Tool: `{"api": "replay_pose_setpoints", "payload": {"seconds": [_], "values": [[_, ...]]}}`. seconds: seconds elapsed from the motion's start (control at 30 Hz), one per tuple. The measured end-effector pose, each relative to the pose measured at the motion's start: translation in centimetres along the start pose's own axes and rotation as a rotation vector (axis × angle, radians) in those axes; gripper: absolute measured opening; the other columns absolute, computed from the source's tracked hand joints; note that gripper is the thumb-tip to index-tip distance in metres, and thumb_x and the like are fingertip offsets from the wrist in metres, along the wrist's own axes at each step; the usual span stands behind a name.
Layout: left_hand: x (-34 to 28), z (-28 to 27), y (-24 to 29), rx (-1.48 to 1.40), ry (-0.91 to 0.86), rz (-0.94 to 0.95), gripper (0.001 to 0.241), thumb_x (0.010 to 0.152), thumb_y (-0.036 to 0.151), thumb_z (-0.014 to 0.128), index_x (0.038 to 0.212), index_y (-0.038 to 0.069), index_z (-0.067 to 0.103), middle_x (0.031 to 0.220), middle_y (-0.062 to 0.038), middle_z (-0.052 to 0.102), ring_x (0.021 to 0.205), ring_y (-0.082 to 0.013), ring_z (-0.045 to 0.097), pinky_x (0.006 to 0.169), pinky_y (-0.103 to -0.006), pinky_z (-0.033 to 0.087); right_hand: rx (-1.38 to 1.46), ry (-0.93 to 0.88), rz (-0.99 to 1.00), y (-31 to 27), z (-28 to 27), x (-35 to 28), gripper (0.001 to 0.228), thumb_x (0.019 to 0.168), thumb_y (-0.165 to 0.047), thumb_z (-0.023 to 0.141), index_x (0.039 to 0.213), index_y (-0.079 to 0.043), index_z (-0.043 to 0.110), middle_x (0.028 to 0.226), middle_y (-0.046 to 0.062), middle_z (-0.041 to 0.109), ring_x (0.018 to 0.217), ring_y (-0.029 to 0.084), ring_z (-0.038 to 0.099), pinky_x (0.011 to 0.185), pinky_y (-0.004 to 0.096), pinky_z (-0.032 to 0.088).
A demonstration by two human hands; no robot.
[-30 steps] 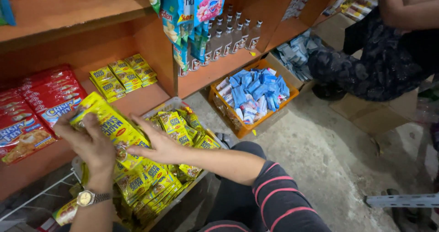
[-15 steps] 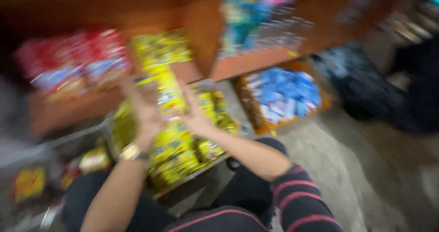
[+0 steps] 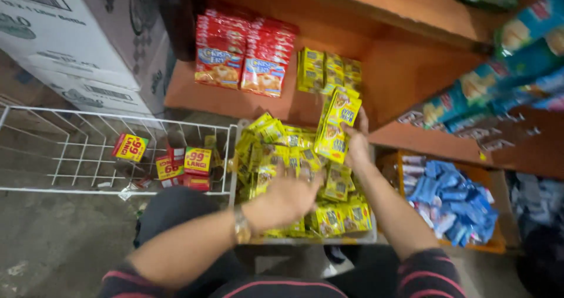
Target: Organize and stock packets of seasoning on the grocery store shelves.
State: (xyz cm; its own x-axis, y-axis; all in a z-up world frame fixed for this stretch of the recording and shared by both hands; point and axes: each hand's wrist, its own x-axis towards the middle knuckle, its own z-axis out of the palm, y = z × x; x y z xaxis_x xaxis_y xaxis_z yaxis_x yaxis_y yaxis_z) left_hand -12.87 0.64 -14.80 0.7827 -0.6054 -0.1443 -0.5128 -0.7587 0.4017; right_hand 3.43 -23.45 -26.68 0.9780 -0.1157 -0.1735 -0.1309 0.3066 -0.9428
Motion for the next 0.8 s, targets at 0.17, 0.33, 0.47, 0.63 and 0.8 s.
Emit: {"api": "replay_pose_setpoints", "payload": {"seconds": [0.17, 0.33, 0.47, 0.63, 0.8], "values": [[-1.3, 1.5, -0.2, 0.121, -0.096, 0.114, 0.078, 0.094, 0.032, 0.060, 0.159, 0.008, 0.025, 0.145, -0.036, 0.045, 0.119, -0.0532, 0.055, 0.108, -0.0688, 0.030, 0.124, 0.114, -0.143, 2.6, 2.5, 10.0, 0.077, 0.089, 0.007, 0.056, 0.156, -0.020, 0.032, 0.145, 0.008, 0.054, 0.121, 0.025, 0.059, 0.094, 0.044, 0.053], [-1.3, 0.5, -0.9, 0.144, -0.111, 0.087, 0.070, 0.097, 0.021, 0.049, 0.160, 0.005, 0.024, 0.149, -0.038, 0.039, 0.125, -0.0599, 0.047, 0.109, -0.0691, 0.026, 0.013, 0.150, -0.292, 10.9, 1.4, 23.5, 0.081, 0.090, 0.008, 0.063, 0.161, -0.014, 0.030, 0.144, 0.016, 0.058, 0.119, 0.026, 0.061, 0.100, 0.038, 0.052], [-0.1, 1.2, -1.5, 0.132, -0.179, 0.025, 0.073, 0.095, 0.021, 0.049, 0.161, 0.006, 0.020, 0.150, -0.040, 0.035, 0.128, -0.0635, 0.042, 0.108, -0.0701, 0.025, -0.171, 0.086, -0.412, 12.2, 4.9, 26.2, 0.080, 0.091, 0.009, 0.061, 0.160, -0.012, 0.027, 0.138, 0.017, 0.059, 0.113, 0.025, 0.059, 0.094, 0.037, 0.053], [0.4, 5.2, -1.8, 0.040, -0.110, 0.081, 0.067, 0.098, 0.026, 0.041, 0.159, 0.005, 0.026, 0.146, -0.045, 0.035, 0.124, -0.0719, 0.041, 0.104, -0.0770, 0.022, -1.183, 0.305, -0.267, 8.8, 10.5, 23.7, 0.074, 0.093, -0.014, 0.068, 0.154, -0.011, 0.027, 0.122, 0.025, 0.069, 0.108, 0.042, 0.067, 0.096, 0.050, 0.052], [0.4, 8.7, -2.5, 0.065, 0.018, 0.129, 0.061, 0.100, 0.027, 0.037, 0.157, 0.006, 0.036, 0.138, -0.046, 0.045, 0.112, -0.0721, 0.050, 0.100, -0.0800, 0.027, -1.333, 0.301, -0.237, 9.8, 12.9, 24.0, 0.076, 0.091, -0.021, 0.066, 0.152, -0.008, 0.022, 0.125, 0.032, 0.061, 0.101, 0.047, 0.067, 0.086, 0.056, 0.055]]}}
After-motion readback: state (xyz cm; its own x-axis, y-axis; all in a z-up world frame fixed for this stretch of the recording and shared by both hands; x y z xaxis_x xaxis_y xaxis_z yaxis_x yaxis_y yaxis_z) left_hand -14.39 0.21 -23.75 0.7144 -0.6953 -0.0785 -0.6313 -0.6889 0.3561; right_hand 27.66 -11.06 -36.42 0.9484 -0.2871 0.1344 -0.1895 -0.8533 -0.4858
